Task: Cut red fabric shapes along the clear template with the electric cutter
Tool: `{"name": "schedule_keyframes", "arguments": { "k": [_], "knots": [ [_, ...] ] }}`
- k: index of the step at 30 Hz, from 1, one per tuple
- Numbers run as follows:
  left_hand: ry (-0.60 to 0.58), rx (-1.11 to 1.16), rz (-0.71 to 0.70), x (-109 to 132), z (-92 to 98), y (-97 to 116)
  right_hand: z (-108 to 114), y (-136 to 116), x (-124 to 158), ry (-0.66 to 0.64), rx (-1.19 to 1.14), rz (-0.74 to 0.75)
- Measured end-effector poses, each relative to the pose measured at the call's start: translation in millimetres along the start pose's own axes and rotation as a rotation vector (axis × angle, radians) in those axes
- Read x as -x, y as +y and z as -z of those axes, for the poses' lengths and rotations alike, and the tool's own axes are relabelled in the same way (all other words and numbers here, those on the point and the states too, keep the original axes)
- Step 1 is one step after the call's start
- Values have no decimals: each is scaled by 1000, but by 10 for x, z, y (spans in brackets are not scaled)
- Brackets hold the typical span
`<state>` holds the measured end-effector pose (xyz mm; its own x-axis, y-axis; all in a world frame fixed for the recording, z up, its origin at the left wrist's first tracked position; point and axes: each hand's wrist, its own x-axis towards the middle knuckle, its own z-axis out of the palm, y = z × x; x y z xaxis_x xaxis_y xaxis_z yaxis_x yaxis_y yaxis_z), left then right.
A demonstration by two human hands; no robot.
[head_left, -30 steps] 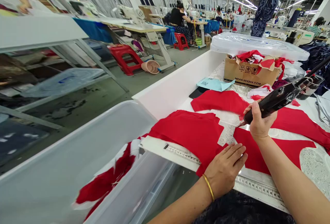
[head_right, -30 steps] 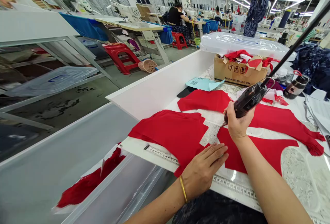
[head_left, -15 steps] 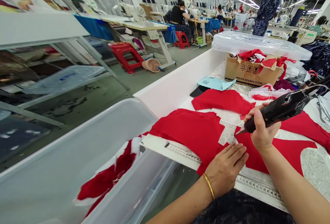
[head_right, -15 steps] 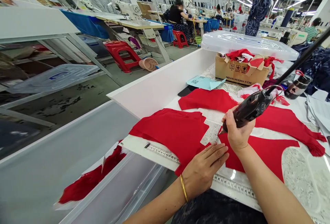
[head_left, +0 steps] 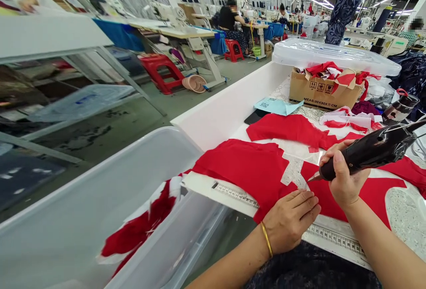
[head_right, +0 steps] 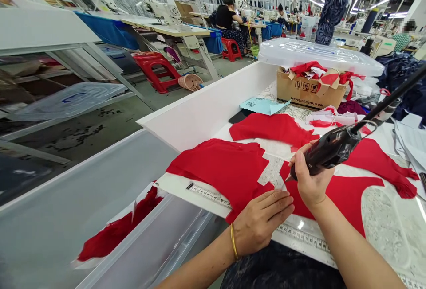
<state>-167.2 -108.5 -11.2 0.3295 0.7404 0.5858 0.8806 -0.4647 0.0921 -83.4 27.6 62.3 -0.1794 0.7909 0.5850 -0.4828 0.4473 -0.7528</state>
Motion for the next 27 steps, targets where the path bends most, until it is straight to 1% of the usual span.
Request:
{"name": "schedule_keyframes", "arguments": {
  "k": [5, 10, 14, 20, 24, 27],
  "knots": [
    [50, 6, -10, 4, 3, -7, 37, -32, 23, -34, 29, 3],
    [108, 31, -5, -25, 52, 10, 84, -194, 90, -5, -36, -21],
    [114, 34, -2, -59, 87, 15, 138, -268, 160, -21, -31, -30],
    [114, 44, 2, -90, 122, 7, 173, -269, 219, -63, -27, -49],
    [130, 60, 3, -102, 151, 36, 187, -306, 165, -22, -38, -20],
    [125, 61, -1, -134, 140, 92, 214, -249, 30, 25, -15, 7]
  ]
}}
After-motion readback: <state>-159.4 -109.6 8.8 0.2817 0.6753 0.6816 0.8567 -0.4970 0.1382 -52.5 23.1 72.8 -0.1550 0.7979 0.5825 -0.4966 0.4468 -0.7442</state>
